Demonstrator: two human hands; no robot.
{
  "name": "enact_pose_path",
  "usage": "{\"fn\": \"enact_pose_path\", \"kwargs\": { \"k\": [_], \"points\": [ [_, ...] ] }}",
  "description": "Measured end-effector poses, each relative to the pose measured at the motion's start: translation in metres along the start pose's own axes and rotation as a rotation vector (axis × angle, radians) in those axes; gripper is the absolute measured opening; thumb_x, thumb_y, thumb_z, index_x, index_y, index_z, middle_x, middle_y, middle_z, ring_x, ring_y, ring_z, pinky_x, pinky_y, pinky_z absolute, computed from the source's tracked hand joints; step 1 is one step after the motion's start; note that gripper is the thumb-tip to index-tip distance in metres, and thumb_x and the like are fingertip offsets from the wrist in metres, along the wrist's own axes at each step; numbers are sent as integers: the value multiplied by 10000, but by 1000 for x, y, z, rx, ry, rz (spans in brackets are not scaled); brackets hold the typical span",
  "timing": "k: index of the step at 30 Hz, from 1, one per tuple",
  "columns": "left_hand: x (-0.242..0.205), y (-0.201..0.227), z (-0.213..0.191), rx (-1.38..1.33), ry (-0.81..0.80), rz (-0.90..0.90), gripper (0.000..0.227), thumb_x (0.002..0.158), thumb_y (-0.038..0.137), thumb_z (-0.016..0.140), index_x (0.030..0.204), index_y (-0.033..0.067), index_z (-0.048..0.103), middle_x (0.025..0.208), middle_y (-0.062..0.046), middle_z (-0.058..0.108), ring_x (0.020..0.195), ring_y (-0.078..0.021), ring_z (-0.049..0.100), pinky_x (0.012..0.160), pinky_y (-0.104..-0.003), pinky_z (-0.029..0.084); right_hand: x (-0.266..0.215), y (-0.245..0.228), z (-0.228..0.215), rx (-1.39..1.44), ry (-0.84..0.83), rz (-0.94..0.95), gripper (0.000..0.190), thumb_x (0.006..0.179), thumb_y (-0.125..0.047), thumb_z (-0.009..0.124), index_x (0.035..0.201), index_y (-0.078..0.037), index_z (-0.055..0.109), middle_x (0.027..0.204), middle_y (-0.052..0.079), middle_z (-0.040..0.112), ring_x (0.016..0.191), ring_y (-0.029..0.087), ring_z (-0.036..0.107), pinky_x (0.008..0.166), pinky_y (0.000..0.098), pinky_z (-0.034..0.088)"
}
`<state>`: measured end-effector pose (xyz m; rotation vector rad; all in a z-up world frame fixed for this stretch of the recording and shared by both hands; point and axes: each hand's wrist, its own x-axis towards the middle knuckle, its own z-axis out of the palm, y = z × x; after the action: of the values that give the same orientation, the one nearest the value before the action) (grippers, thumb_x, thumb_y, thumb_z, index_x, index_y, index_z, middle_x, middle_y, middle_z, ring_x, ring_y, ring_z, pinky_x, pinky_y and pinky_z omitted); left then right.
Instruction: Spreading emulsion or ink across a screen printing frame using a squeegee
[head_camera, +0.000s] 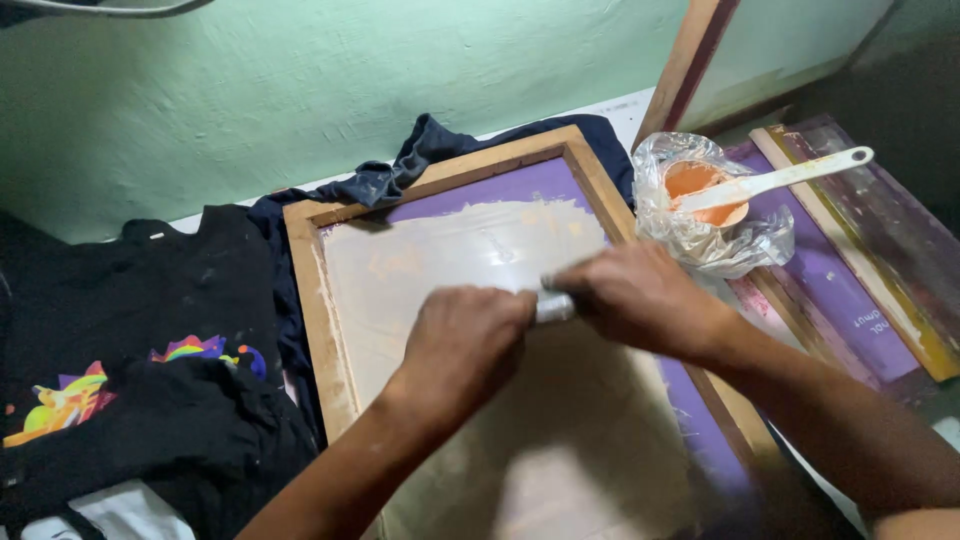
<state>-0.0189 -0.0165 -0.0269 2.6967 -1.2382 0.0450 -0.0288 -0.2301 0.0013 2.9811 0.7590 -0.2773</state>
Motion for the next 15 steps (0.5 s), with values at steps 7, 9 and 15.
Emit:
{"fn": "enact_pose_path", "kwargs": {
  "k": [7,9,15],
  "points": [
    [68,-53,87,376,404,-120,169,805,196,619,934,201,729,692,9,710,668,-238,741,554,-389,555,84,69,86,-41,489,-30,311,901,-122,568,1146,-254,708,1027,56,763,982,316,738,795,490,604],
    [57,-51,80,268,316,-114,255,714,220,728,965,172,736,711,-30,722,678,-269,747,553,-423,577,80,65,88,9,476,-80,302,889,-144,570,1148,-208,711,1064,86,763,1024,338,730,858,490,597],
    [17,-7,62,150,223,-40,101,719,116,684,744,197,738,560,-40,660,539,-308,714,434,-422,561,17,15,74,76,395,-119,289,872,-132,556,1111,-213,697,1026,69,783,982,328,750,872,483,602]
  ]
}}
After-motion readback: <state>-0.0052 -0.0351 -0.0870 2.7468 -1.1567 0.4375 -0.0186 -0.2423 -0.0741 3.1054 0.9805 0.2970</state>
